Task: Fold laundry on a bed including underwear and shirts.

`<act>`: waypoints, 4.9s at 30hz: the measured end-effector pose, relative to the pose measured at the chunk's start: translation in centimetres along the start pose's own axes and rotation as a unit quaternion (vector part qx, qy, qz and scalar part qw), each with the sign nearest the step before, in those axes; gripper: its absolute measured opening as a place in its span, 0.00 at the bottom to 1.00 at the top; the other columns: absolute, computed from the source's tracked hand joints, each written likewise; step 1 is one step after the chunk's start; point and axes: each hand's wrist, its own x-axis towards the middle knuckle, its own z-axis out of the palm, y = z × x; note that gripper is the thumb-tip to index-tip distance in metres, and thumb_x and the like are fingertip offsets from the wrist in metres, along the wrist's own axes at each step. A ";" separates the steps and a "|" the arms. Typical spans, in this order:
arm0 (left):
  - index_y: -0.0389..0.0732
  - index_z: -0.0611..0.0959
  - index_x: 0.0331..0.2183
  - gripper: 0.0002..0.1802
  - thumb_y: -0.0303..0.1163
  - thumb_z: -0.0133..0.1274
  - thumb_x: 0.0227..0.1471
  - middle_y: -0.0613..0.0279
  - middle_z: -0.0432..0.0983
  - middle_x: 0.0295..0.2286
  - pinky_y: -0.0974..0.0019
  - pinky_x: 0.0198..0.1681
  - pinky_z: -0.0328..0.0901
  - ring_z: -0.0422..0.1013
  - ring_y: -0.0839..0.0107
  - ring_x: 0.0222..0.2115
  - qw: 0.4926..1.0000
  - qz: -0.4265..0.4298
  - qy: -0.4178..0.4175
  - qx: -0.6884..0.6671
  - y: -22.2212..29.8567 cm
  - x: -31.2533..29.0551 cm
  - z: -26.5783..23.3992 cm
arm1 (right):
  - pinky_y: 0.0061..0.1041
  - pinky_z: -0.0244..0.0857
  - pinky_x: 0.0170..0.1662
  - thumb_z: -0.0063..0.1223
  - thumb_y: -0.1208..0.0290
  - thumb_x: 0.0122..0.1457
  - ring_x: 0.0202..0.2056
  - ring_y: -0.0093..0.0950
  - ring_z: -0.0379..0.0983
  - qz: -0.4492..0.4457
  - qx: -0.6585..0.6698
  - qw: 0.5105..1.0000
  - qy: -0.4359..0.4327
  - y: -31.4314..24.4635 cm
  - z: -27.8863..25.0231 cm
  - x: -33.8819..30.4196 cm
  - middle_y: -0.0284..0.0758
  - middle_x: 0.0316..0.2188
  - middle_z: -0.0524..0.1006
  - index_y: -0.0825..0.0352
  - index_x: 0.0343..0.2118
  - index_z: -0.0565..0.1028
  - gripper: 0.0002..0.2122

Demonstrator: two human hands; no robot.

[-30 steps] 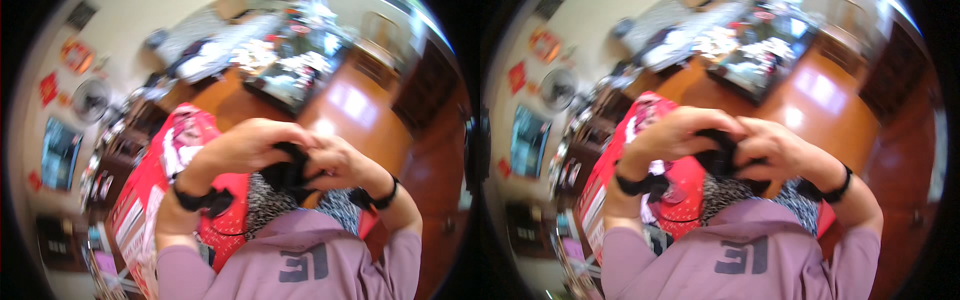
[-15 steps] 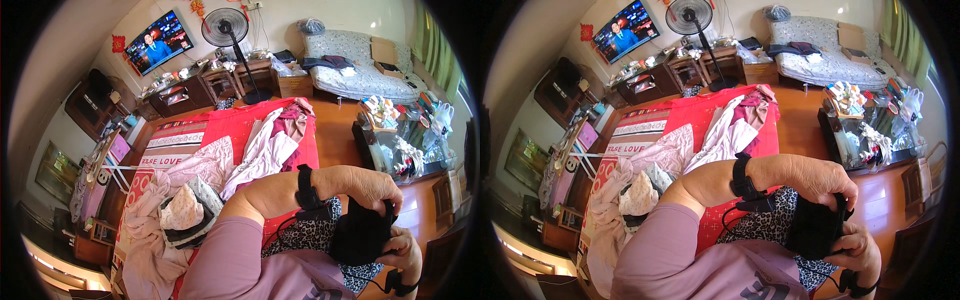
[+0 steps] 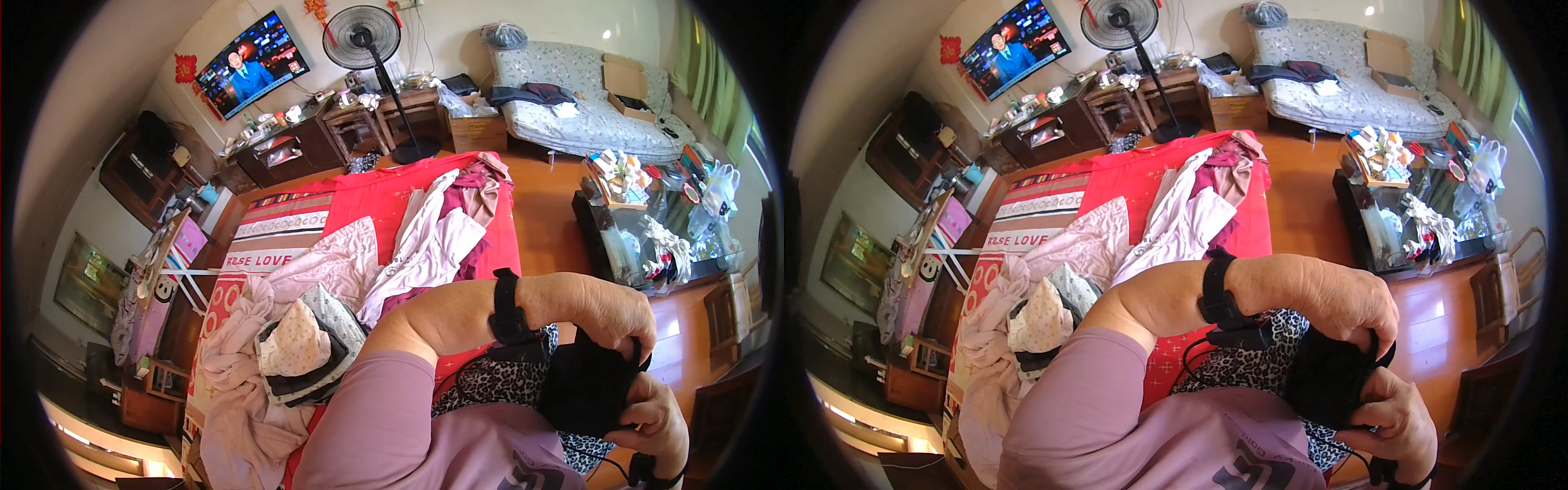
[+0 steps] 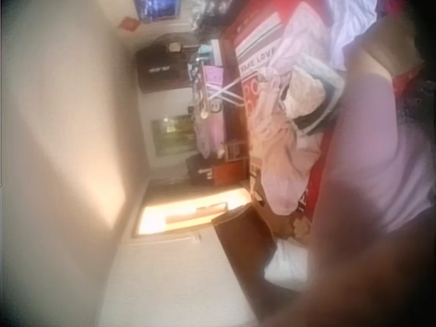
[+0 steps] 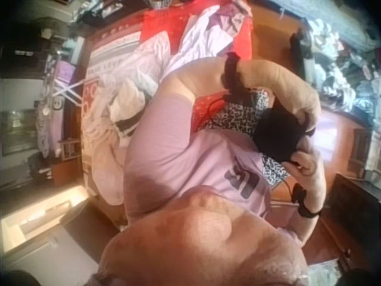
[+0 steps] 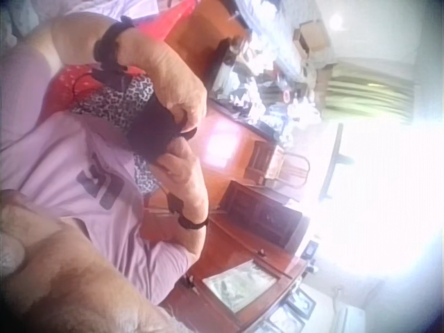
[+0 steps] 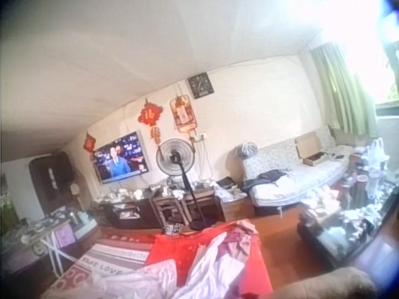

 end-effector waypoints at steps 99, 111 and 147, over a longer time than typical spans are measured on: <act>0.34 0.83 0.25 0.06 0.22 0.62 0.37 0.51 0.78 0.23 0.67 0.29 0.66 0.75 0.67 0.25 0.931 -0.088 0.353 -0.022 1.1 -0.6 -1.5 | 0.18 0.50 0.32 0.47 0.87 0.50 0.28 0.20 0.54 0.062 -0.163 0.909 0.378 4.8 -7.0 -3.5 0.28 0.26 0.56 0.64 0.27 0.60 0.10; 0.33 0.82 0.25 0.07 0.19 0.60 0.37 0.49 0.77 0.24 0.64 0.33 0.68 0.76 0.59 0.27 0.919 -0.051 0.386 0.060 0.4 0.3 -0.7 | 0.23 0.59 0.40 0.43 0.85 0.53 0.32 0.28 0.63 0.077 -0.379 0.870 0.305 4.9 -7.3 -2.9 0.34 0.28 0.63 0.69 0.37 0.67 0.09; 0.35 0.80 0.27 0.11 0.22 0.59 0.34 0.48 0.77 0.27 0.59 0.39 0.67 0.74 0.53 0.34 0.956 -0.093 0.248 0.125 -0.1 1.4 -0.7 | 0.20 0.61 0.46 0.52 0.83 0.52 0.39 0.20 0.68 0.172 -0.152 0.942 0.245 4.7 -3.4 2.6 0.32 0.35 0.74 0.71 0.41 0.72 0.12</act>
